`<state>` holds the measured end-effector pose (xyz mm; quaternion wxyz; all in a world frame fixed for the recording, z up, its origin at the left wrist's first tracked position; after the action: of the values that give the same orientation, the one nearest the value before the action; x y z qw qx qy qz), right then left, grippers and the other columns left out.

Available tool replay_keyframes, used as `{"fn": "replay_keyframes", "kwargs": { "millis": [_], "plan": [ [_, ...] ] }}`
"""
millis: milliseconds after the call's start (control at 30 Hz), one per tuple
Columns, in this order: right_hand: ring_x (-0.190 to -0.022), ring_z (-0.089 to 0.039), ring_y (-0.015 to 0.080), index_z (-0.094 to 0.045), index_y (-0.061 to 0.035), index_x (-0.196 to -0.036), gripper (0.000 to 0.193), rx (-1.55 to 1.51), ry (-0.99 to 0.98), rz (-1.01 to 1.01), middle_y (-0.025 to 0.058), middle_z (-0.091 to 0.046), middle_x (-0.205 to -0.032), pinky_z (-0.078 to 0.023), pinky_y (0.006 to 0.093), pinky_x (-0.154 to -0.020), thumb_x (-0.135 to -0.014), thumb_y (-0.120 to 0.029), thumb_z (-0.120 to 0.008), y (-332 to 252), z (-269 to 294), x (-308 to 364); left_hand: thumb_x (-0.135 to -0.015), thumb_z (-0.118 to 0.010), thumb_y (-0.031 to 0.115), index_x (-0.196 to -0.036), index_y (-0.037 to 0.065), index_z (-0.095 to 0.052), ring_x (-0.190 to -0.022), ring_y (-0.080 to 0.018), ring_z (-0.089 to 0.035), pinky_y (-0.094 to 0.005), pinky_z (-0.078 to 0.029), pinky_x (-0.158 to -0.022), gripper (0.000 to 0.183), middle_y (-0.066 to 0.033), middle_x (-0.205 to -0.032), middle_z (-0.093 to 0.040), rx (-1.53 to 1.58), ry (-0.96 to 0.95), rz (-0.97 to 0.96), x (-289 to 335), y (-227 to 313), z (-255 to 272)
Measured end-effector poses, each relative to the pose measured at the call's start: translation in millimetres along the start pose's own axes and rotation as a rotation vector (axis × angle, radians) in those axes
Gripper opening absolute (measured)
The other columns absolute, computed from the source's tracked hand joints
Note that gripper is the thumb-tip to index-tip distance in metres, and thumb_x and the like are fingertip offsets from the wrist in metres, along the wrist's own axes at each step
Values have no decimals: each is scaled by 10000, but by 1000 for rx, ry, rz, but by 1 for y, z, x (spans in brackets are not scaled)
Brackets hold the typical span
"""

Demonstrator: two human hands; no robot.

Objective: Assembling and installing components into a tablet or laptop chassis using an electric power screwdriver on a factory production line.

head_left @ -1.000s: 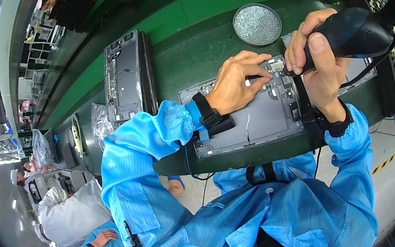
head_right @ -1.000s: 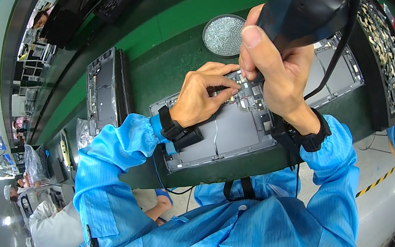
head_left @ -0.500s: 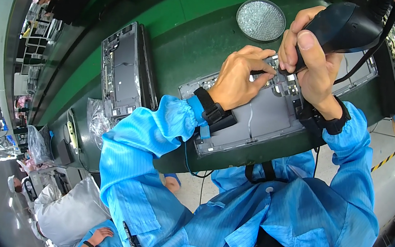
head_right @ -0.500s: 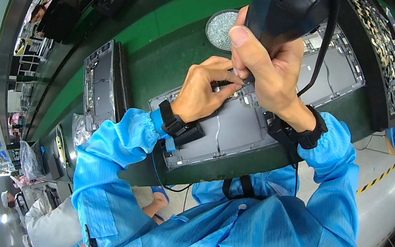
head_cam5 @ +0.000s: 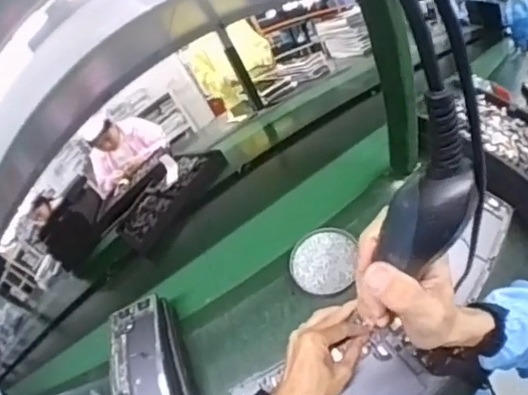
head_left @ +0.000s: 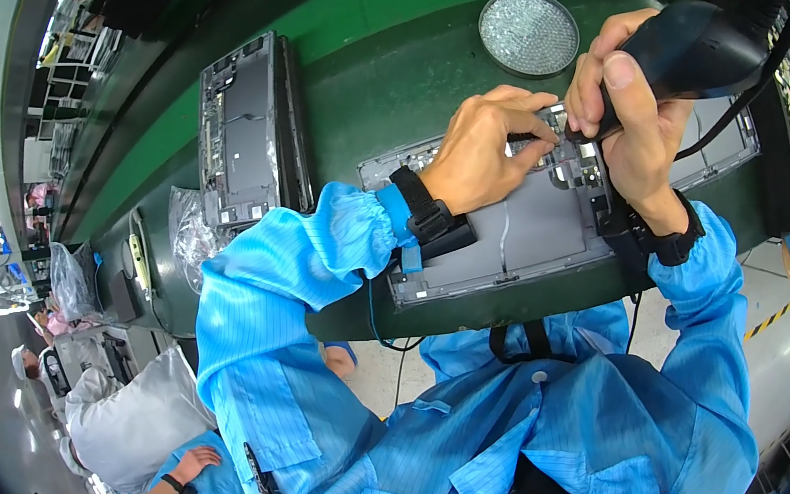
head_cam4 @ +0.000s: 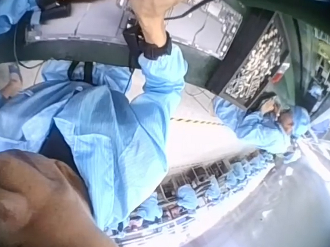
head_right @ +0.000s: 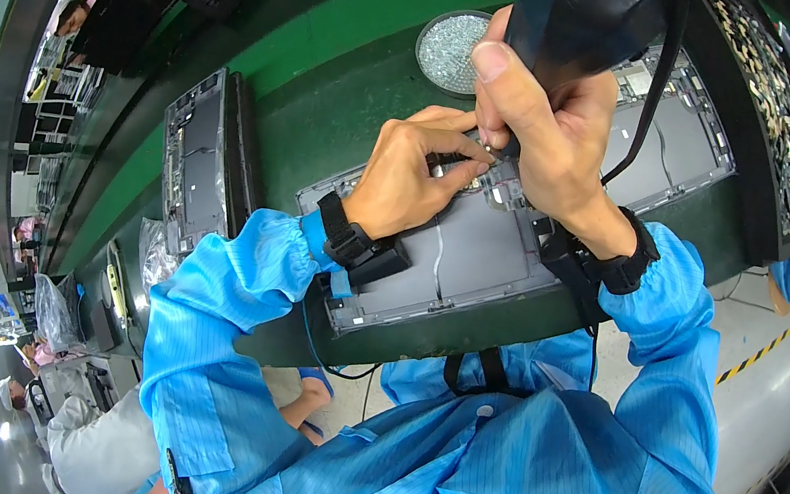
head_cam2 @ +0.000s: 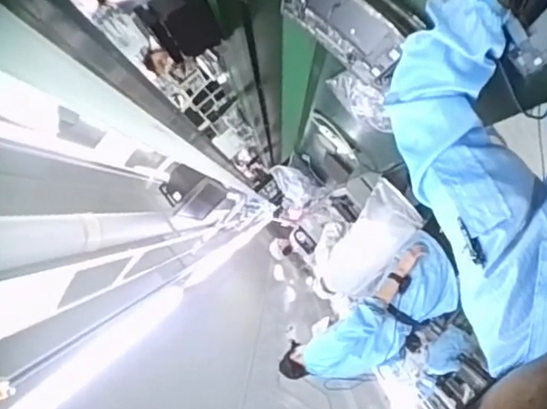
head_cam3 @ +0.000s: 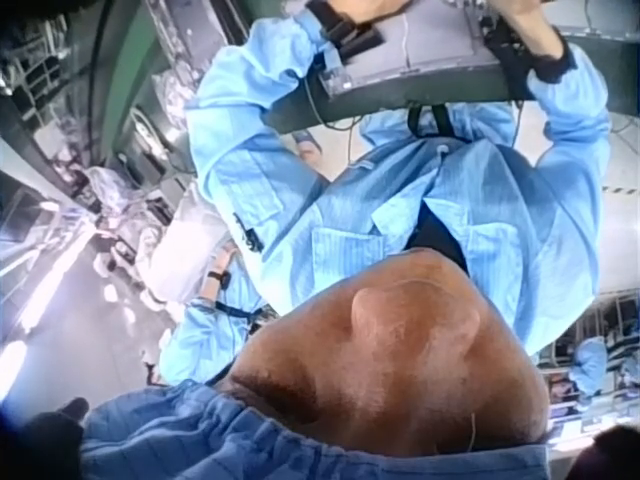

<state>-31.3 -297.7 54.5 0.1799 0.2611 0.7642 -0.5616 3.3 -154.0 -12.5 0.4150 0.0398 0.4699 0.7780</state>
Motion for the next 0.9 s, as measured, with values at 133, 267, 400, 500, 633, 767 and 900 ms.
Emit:
{"fn": "replay_keyframes", "kwargs": {
  "millis": [133, 267, 400, 500, 633, 767, 900],
  "plan": [
    [-516, -474, 97, -522, -25, -1112, 190, 93, -85, -31, 45, -514, -632, -433, 258, -522, -1032, -192, -561, 5, 4, 0, -765, -761, -6, -911, 12, -792, -1115, -394, -674, -455, -548, -951, 150, -228, -1238, -714, 62, 19, 28, 0, -1, -1],
    [-496, -472, 50, -595, -10, -904, 189, 31, 10, -14, -20, -518, -587, -376, 219, -486, -1016, -153, -645, 3, 2, 0, -770, -757, -4, -916, 12, -791, -1112, -395, -673, -453, -548, -950, 151, -228, -1237, -713, 72, 14, 35, -1, 1, 0],
    [-497, -469, 48, -597, -10, -905, 192, 40, 10, -24, -20, -516, -584, -368, 218, -486, -1015, -159, -648, 5, 2, 0, -805, -777, -18, -968, -1, -789, -1111, -351, -687, -421, -564, -935, 165, -192, -1230, -724, 25, -3, 19, -1, 0, 1],
    [-499, -468, 49, -595, -10, -905, 198, 36, -13, 3, -19, -516, -585, -368, 219, -487, -1016, -165, -645, 6, 2, -1, -809, -778, -15, -968, 0, -789, -1108, -350, -689, -416, -568, -930, 160, -193, -1227, -725, 5, -9, 9, 0, 1, 1],
    [-513, -466, 97, -521, -30, -1102, 182, 116, -91, -24, 43, -505, -628, -426, 262, -521, -1031, -193, -564, 4, 7, 0, -806, -778, -14, -960, 1, -789, -1103, -348, -689, -420, -566, -927, 155, -180, -1225, -729, 33, -4, 29, 0, 0, 1],
    [-511, -469, 99, -522, -33, -1098, 185, 133, -66, -26, 42, -504, -628, -434, 266, -520, -1031, -199, -568, 2, 10, 0, -790, -776, 6, -949, 5, -791, -1100, -340, -677, -426, -559, -917, 160, -161, -1229, -731, -4, 8, 21, -1, 1, 0],
    [-505, -477, 55, -587, -26, -886, 218, 48, 51, -8, -16, -525, -598, -374, 224, -486, -1014, -192, -646, -1, 10, 1, -772, -787, 45, -933, 7, -789, -1103, -336, -660, -421, -553, -912, 166, -152, -1214, -735, -135, -35, -70, -10, 7, 2]
  ]
}}
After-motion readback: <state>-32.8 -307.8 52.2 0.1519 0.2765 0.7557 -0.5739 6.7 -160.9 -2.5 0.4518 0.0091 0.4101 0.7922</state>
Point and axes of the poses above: each hand's wrist, its own x-axis away from the middle knuckle, its own z-axis out of the back of the hand, y = z × x, the point moved 4 cm from there along -x, towards the middle knuckle
